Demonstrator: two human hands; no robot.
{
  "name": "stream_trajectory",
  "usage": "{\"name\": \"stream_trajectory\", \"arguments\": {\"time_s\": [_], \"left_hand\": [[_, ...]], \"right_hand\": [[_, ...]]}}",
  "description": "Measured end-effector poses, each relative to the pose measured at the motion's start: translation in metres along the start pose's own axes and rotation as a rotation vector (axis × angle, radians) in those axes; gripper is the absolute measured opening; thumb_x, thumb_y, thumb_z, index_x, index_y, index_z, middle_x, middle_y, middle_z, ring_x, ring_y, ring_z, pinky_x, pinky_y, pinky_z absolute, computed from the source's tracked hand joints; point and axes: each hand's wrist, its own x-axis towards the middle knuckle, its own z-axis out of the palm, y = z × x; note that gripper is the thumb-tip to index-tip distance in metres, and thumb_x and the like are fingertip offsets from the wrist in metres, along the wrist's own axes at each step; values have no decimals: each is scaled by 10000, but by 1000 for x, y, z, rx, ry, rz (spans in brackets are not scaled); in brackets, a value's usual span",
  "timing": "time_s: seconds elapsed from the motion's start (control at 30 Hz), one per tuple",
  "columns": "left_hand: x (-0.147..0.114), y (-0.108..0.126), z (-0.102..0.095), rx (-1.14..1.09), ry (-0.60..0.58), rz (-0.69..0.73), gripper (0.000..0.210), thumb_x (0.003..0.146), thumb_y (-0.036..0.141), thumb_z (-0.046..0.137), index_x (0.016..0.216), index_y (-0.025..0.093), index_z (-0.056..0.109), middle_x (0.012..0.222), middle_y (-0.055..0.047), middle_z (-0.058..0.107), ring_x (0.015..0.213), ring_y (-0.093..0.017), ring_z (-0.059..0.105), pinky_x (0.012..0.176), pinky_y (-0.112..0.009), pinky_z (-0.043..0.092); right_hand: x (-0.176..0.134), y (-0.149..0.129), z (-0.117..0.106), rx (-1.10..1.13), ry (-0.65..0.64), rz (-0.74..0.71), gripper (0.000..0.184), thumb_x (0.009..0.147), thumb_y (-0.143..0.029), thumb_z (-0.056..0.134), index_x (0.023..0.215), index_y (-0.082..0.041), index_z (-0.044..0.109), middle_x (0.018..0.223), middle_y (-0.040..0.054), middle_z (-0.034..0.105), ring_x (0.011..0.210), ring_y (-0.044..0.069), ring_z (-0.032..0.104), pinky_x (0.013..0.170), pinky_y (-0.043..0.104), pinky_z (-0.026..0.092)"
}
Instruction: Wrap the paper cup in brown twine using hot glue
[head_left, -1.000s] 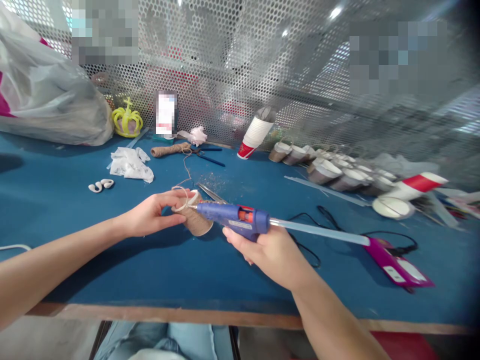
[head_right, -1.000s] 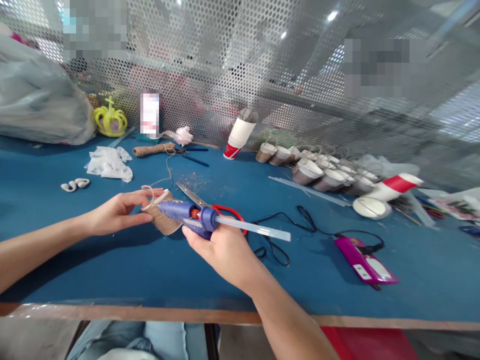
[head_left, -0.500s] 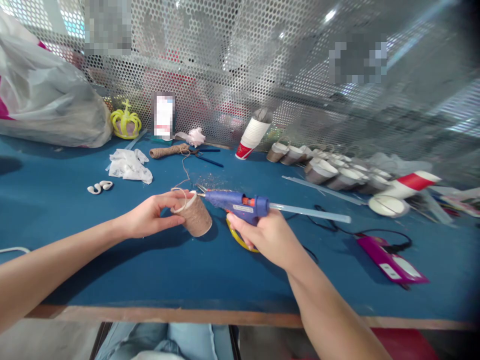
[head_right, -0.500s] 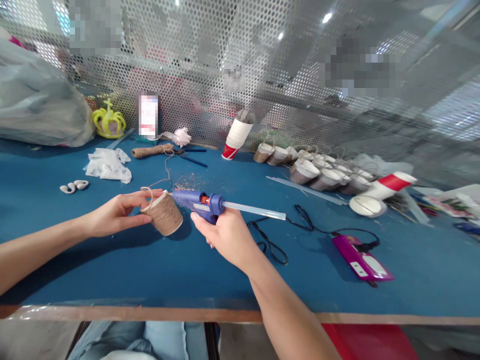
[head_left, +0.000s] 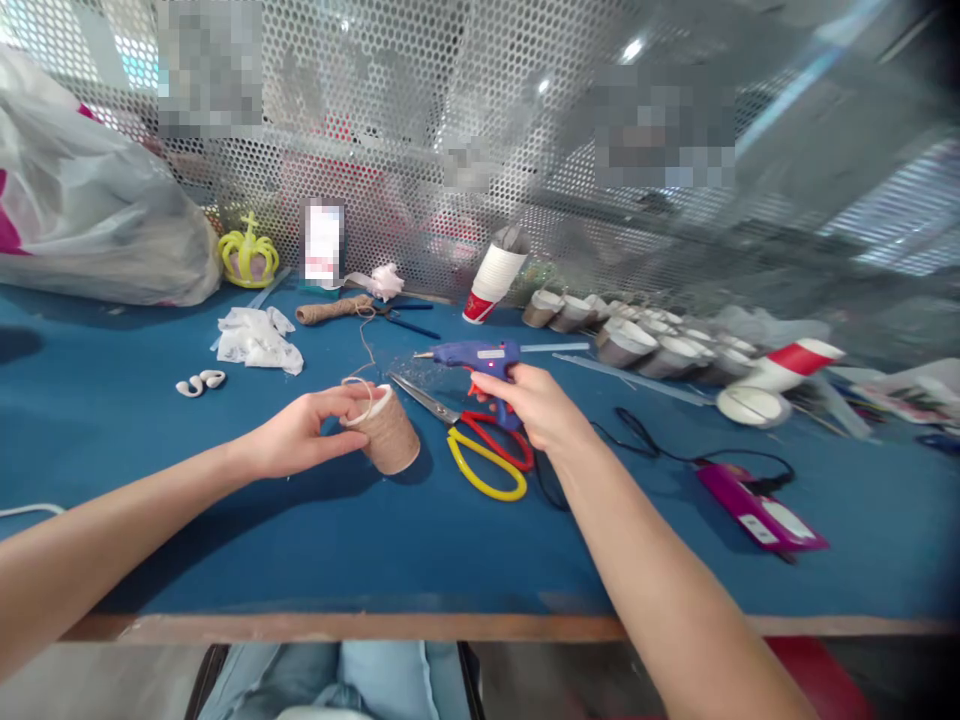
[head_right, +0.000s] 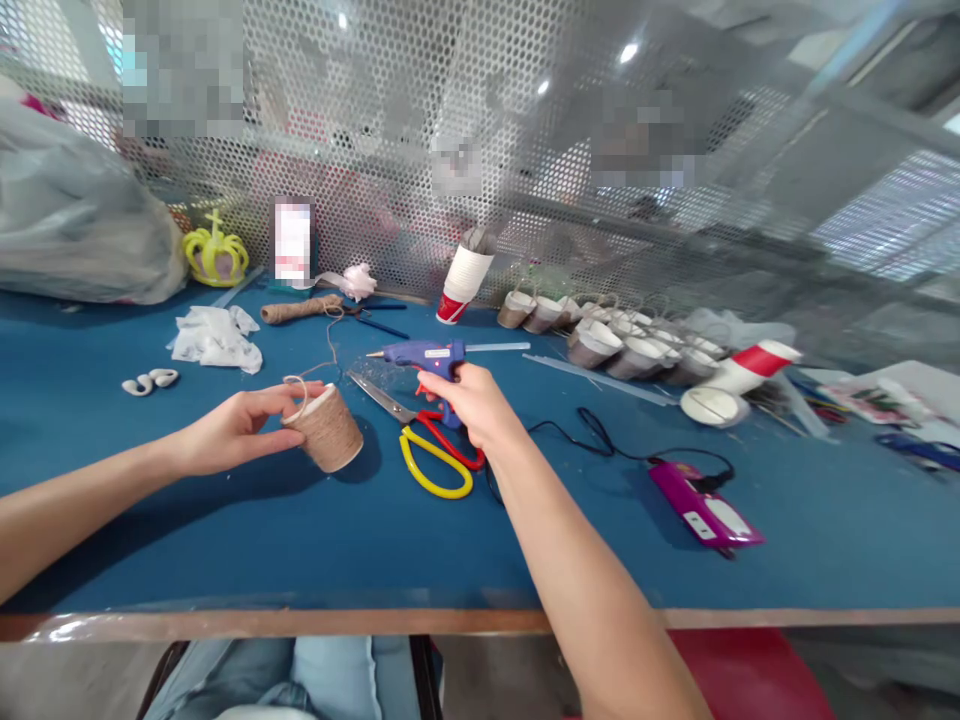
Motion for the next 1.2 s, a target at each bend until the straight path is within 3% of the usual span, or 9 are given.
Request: {"name": "stream_trajectory", "arguments": {"time_s": [0.13, 0.3, 0.47, 0.57, 0.63, 0.67, 0.73, 0.87, 1.2], "left_hand": [[0, 0, 0, 6, 1, 1, 144, 828, 251, 533, 732, 144, 525, 1248, -142, 536, 1232, -227, 427, 1021, -344, 312], [0, 3, 0, 26, -1, 8, 115, 819, 237, 534, 753, 143, 526, 1262, -151, 523, 1240, -228, 413, 1027, -365, 309], [-1, 5, 0, 39, -1, 18, 103, 814, 223, 536, 748, 145, 518, 1254, -152, 520, 1239, -230, 409, 1032, -373, 309], [-1, 6, 0, 43, -13, 28, 105, 814, 216, 534, 741, 142, 523, 1250, -147, 511, 1230, -232, 412, 1032, -367, 310], [-1, 7, 0, 56, -20, 22, 121, 811, 221, 538, 723, 138, 531, 1192, -134, 541, 1171, -232, 461, 992, -347, 356], [-1, 8, 0, 63, -19, 14, 131, 810, 227, 538, 715, 136, 535, 1132, -125, 571, 1111, -227, 502, 949, -333, 392], [0, 10, 0, 72, -18, -4, 144, 809, 239, 537, 709, 135, 546, 1015, -101, 613, 992, -213, 556, 869, -312, 438], [0, 11, 0, 22, -13, -17, 128, 803, 244, 544, 741, 137, 576, 1181, -116, 569, 1103, -235, 517, 946, -337, 393], [-2, 8, 1, -95, -37, -92, 148, 809, 284, 557, 792, 139, 578, 1317, -128, 494, 1192, -237, 477, 985, -336, 366]], "right_hand": [[34, 15, 2, -114, 4, 104, 236, 818, -295, 552, 671, -112, 577, 623, 25, 596, 498, 79, 517, 531, 237, 452], [57, 29, 9, -271, -4, 145, 264, 857, -309, 520, 1055, -138, 559, 1042, 79, 588, 874, 170, 588, 741, 361, 497], [46, 2, 22, -342, 17, -115, 179, 724, -328, 666, 685, -157, 635, 890, 138, 643, 976, 266, 551, 803, 339, 421], [23, -27, 42, -329, -125, -249, 307, 744, -462, 598, 635, -180, 649, 837, 69, 670, 905, 217, 584, 802, 300, 412], [6, -42, 58, -272, -387, -337, 370, 792, -507, 504, 715, -185, 670, 820, 30, 680, 847, 177, 602, 766, 279, 425], [-1, -47, 65, -237, -515, -365, 343, 785, -485, 522, 747, -174, 663, 823, 30, 680, 835, 174, 603, 745, 278, 432], [-12, -52, 76, -150, -577, -363, 228, 752, -378, 589, 742, -154, 632, 872, 42, 674, 851, 168, 596, 742, 276, 435], [-22, -49, 74, 64, -497, -271, 117, 719, -258, 603, 723, -141, 600, 966, 68, 648, 878, 150, 590, 786, 286, 433], [-27, -21, 52, 212, -252, -191, 259, 653, -375, 687, 785, -160, 629, 844, 35, 668, 830, 149, 607, 824, 316, 442]]}}
